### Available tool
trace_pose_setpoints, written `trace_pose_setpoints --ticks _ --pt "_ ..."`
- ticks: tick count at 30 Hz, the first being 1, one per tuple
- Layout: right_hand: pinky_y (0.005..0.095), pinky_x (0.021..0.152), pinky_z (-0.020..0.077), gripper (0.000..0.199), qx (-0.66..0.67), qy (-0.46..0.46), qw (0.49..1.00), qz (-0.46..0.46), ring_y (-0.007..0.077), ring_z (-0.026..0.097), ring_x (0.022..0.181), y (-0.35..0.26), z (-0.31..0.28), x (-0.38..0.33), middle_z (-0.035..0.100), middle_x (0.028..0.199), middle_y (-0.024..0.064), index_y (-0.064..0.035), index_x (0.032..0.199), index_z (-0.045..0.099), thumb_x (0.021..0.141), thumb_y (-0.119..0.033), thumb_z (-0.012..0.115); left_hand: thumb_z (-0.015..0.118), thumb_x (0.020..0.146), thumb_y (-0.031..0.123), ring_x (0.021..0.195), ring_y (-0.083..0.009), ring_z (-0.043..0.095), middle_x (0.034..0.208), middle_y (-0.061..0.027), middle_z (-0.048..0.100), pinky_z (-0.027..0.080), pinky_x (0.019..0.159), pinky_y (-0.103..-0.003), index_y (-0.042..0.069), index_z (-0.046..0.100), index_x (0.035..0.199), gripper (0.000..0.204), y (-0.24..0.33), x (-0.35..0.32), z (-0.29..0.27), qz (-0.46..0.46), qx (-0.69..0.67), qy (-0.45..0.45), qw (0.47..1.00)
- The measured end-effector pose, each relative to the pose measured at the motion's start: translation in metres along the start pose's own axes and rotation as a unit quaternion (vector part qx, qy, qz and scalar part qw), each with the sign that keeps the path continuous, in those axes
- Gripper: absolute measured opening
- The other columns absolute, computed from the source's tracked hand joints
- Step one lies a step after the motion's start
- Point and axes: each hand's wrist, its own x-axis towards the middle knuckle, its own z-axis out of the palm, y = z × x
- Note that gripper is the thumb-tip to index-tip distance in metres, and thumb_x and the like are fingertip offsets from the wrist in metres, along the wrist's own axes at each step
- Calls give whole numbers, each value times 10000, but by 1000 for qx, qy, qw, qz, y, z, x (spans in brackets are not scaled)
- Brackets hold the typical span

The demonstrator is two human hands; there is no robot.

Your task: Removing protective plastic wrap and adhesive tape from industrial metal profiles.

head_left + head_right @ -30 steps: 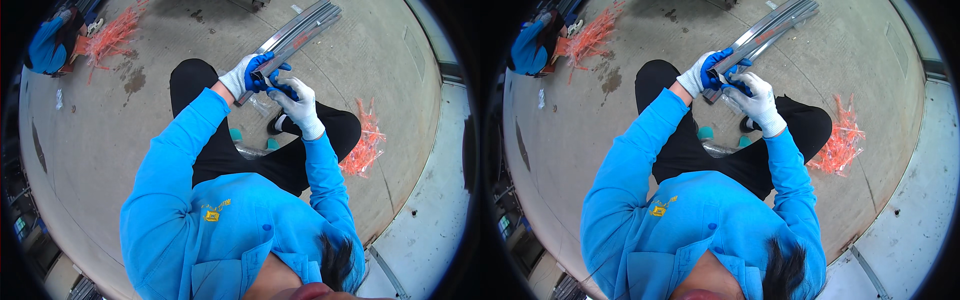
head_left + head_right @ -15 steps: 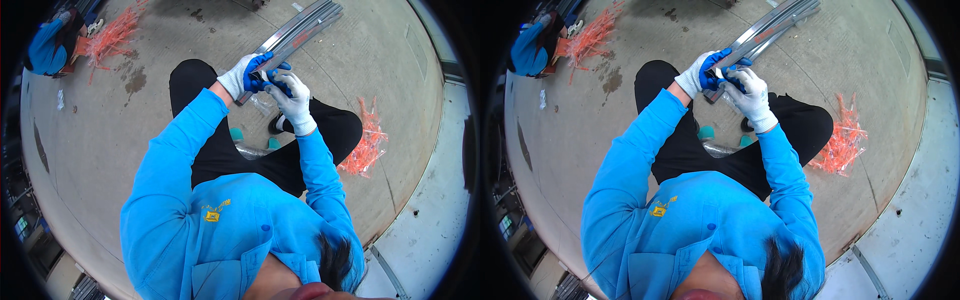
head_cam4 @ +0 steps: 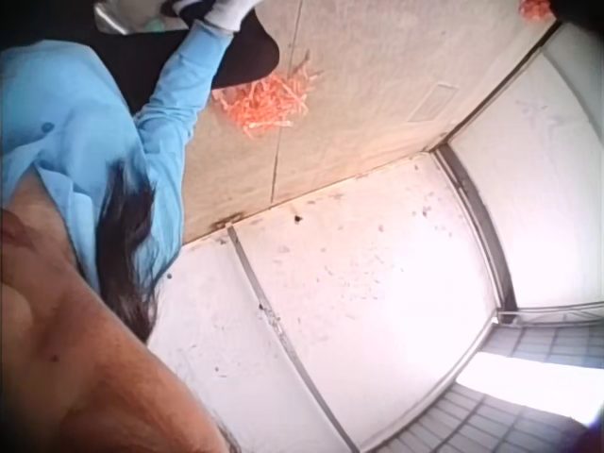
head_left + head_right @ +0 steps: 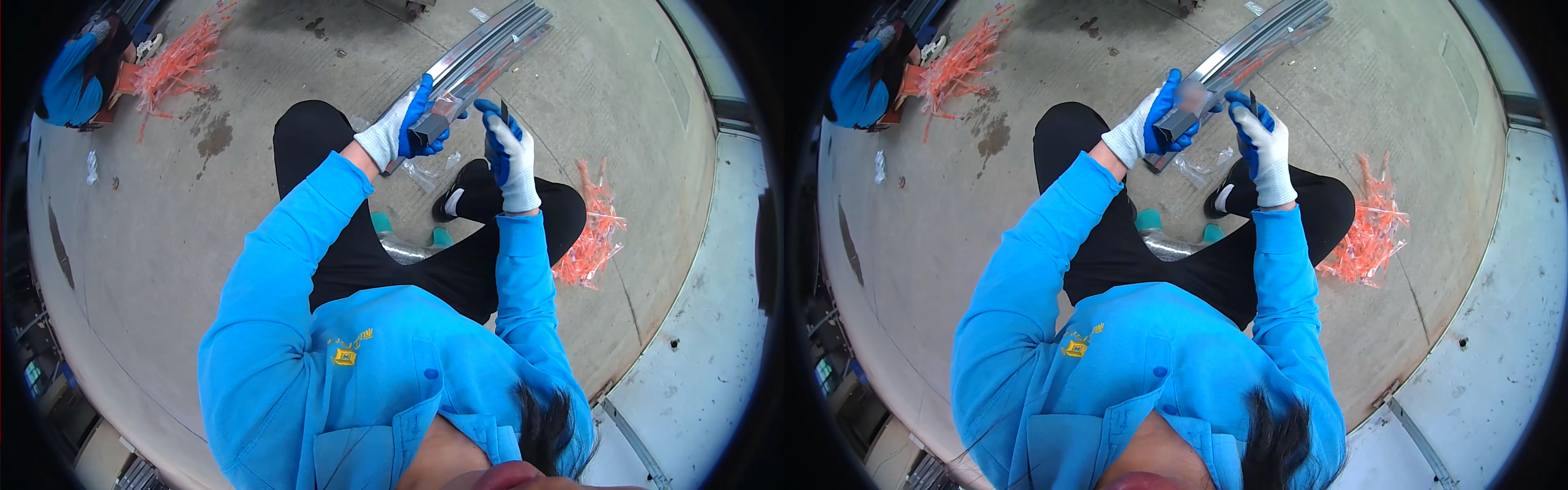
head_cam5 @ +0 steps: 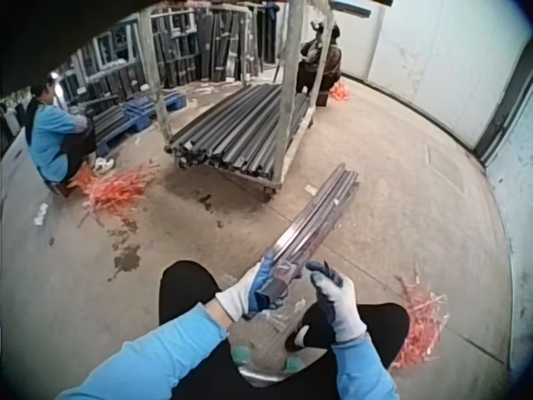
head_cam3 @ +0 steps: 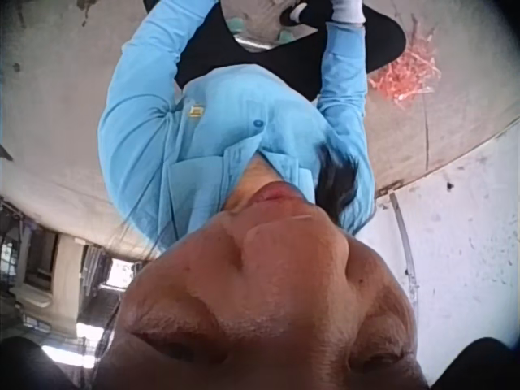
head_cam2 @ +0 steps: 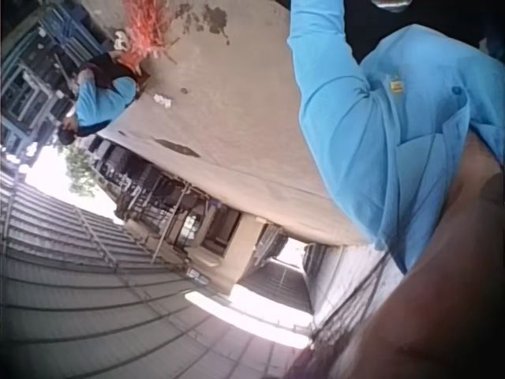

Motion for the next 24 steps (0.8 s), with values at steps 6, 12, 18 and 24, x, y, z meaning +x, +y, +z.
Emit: trace_pose_setpoints --ticks 6,12,18,24 --pt "217 640 475 307 -267 -31 963 -30 128 561 676 -8 24 1 630 817 85 12 1087 624 818 -130 667 523 893 512 558 -162 586 841 -91 631 489 420 -230 56 538 1153 525 -3 -6 26 -12 -24 46 999" --pt "253 720 519 323 -423 -42 890 -162 208 643 782 -11 25 -11 649 904 120 -9 1082 604 808 -164 676 505 889 531 631 -212 643 912 -155 623 573 546 -276 49 459 1274 618 -12 16 -14 2 -81 -73 994" --pt "247 660 501 272 -463 -144 852 -198 150 606 700 -38 25 -23 650 880 104 -10 1008 594 784 -118 703 504 926 405 840 -202 649 1040 -127 617 560 764 -288 53 429 1315 530 -10 9 18 45 -84 -73 993" --pt "248 654 510 252 -440 -178 852 -221 148 614 692 -24 19 -14 659 887 102 -9 968 590 756 -63 714 500 942 343 963 -187 623 1122 -112 599 522 864 -291 48 421 1320 485 -14 14 9 78 -30 -83 993"
